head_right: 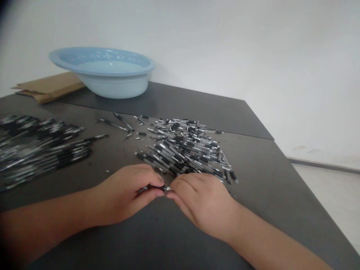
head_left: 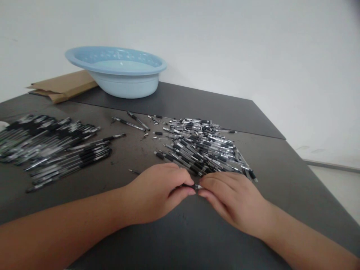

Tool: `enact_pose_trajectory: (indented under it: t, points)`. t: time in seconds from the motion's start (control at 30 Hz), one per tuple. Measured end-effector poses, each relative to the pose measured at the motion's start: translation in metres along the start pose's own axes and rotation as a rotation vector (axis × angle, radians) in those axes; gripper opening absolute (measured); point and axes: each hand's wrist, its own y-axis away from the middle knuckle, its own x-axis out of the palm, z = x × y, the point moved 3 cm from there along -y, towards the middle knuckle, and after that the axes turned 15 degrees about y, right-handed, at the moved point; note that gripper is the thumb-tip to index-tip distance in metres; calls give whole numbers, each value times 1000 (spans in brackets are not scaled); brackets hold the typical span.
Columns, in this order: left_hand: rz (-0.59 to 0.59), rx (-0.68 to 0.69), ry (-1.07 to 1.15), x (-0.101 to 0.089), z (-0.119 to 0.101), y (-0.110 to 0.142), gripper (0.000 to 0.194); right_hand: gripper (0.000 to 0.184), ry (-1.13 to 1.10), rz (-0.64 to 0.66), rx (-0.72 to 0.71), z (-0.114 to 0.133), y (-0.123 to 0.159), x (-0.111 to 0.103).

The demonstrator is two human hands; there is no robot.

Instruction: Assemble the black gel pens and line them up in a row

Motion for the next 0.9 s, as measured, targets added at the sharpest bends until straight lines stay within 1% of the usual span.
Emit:
enact_pose_trajectory:
  t: [0.07, 0.17, 0.27, 0.33, 0.4, 0.47, 0.6, 0.9]
  points:
    - [2, 3, 3, 1, 1, 1, 14, 22, -9, 33, 33, 1, 0, 1]
    - [-20, -2, 15, 0, 3, 2, 13, 27, 0, -2, 40, 1, 1, -1]
    - [-7, -46, 29, 1, 4, 2, 13, 19, 37, -32, -78, 3, 0, -4]
    - [8, -74, 40, 1, 4, 1, 12, 25, 66, -41, -147, 4, -1, -6]
    - [13, -93, 47, 1, 3, 1, 11, 28, 97, -54, -162, 5, -2, -6]
    - [8, -100, 49, 1, 2, 1, 10, 26, 112, -66, -144, 6, -2, -4]
    - [3, -94, 34, 1, 0, 3, 13, 17, 108, -74, -52, 7, 0, 2]
    - [-30, -67, -23, 6, 4, 6, 11, 19, 98, -85, 61, 12, -3, 10]
